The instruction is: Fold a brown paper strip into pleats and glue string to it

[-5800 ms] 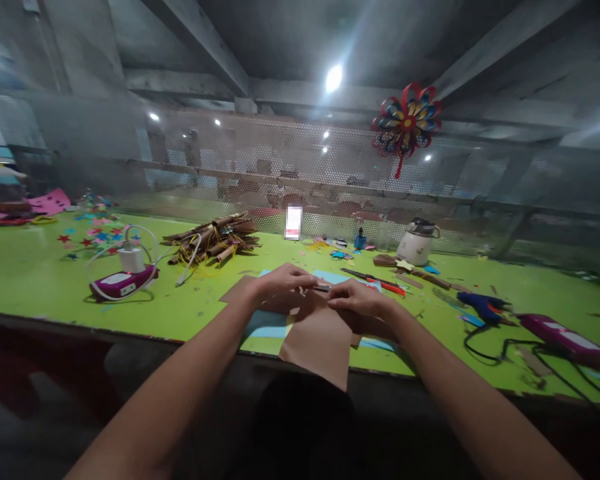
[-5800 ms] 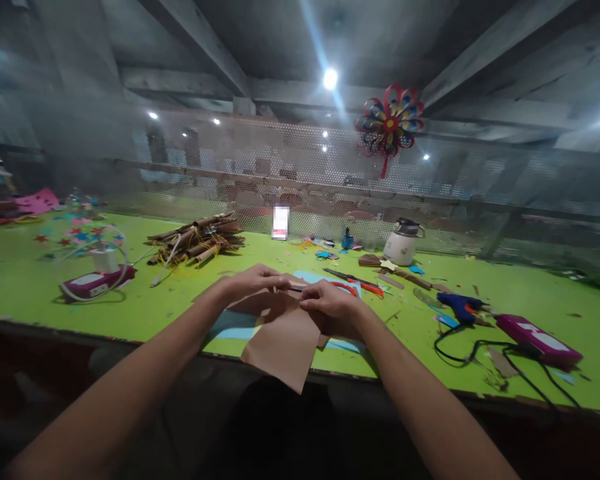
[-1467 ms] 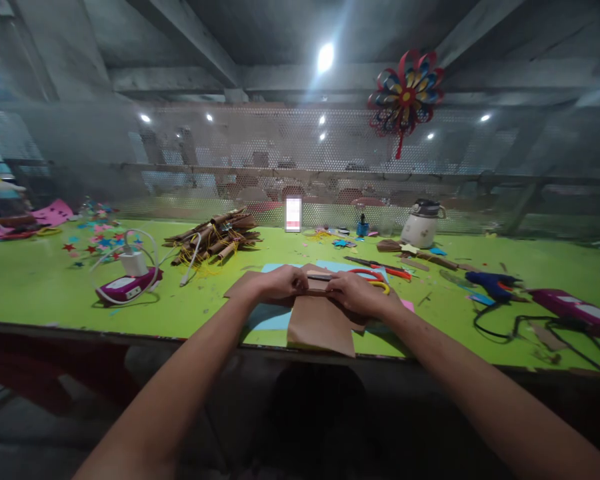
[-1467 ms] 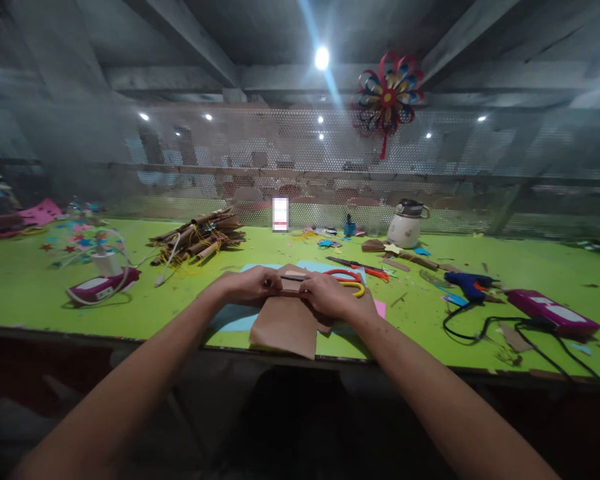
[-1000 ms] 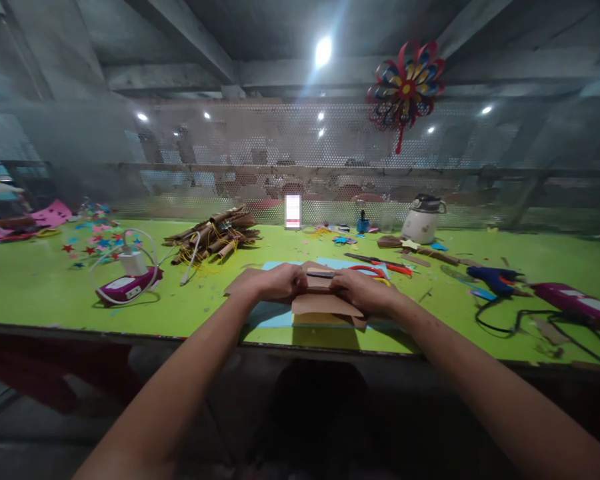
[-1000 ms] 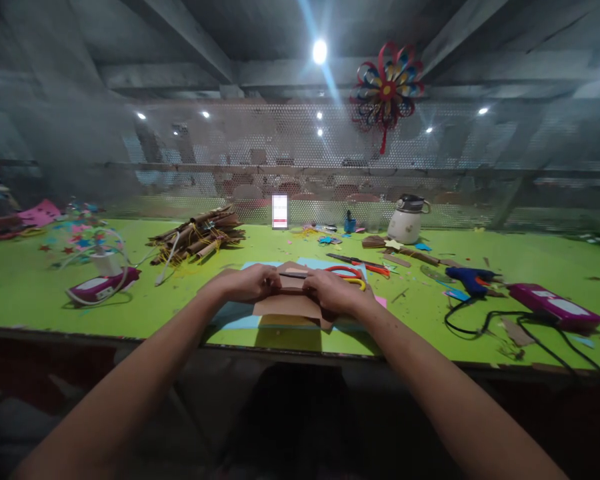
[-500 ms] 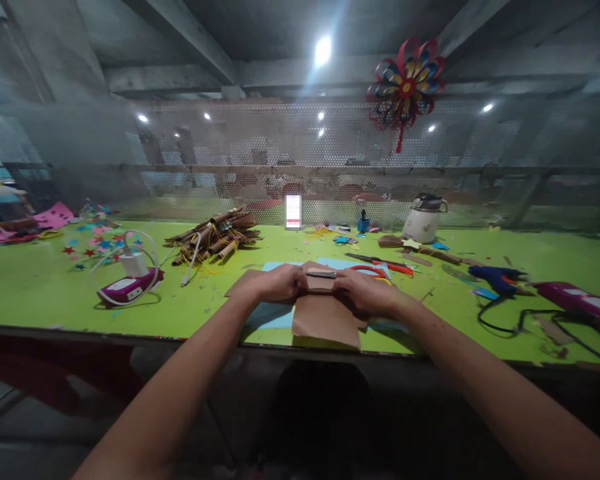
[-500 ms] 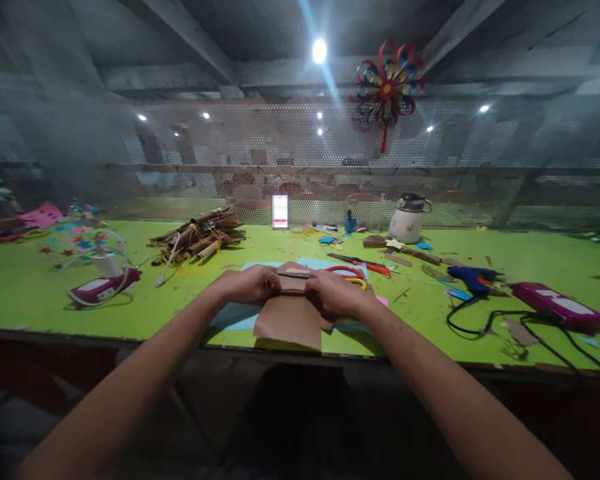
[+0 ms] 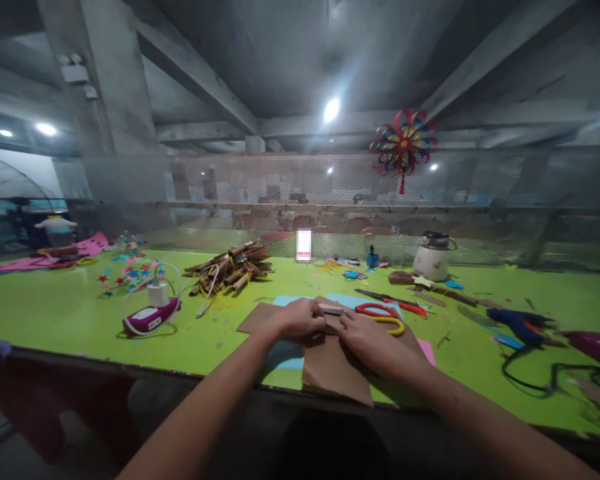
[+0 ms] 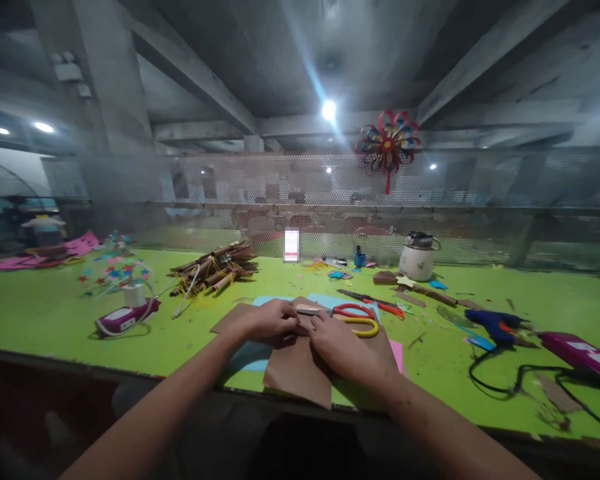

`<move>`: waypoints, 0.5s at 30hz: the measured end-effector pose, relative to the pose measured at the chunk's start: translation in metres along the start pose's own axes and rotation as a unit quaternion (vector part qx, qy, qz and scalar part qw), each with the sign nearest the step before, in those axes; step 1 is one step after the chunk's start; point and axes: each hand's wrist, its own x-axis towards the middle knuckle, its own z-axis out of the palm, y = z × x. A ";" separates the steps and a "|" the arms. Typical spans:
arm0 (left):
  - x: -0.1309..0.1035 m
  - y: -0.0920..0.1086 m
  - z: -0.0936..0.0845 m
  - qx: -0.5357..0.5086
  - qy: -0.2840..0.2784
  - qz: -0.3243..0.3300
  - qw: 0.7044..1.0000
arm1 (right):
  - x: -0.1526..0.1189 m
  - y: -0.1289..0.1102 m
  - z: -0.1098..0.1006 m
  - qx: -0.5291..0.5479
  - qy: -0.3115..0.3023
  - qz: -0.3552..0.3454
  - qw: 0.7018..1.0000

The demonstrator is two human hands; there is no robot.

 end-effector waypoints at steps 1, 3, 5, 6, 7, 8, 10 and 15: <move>0.001 0.004 0.001 0.019 0.010 0.013 1.000 | 0.001 -0.001 0.001 -0.001 0.004 -0.001 1.000; 0.003 0.012 0.003 0.051 0.020 0.055 0.997 | 0.002 -0.002 0.000 0.009 -0.002 0.007 1.000; 0.004 0.018 0.004 0.063 0.028 0.104 0.992 | 0.002 -0.002 -0.005 0.022 -0.014 0.019 0.999; 0.004 0.020 0.005 0.061 0.031 0.121 0.990 | 0.002 -0.001 -0.008 0.026 -0.018 0.023 0.999; 0.004 0.021 0.006 0.057 0.033 0.130 0.989 | 0.001 0.001 -0.012 0.029 -0.022 0.023 0.999; 0.004 0.020 0.007 0.052 0.033 0.129 0.990 | 0.001 0.003 -0.016 0.034 -0.029 0.024 0.999; 0.004 0.017 0.008 0.042 0.024 0.107 0.993 | 0.000 0.008 -0.022 0.053 -0.050 0.036 0.997; -0.001 0.008 0.010 -0.002 0.028 0.062 0.998 | 0.003 0.018 -0.022 0.142 -0.043 0.106 0.983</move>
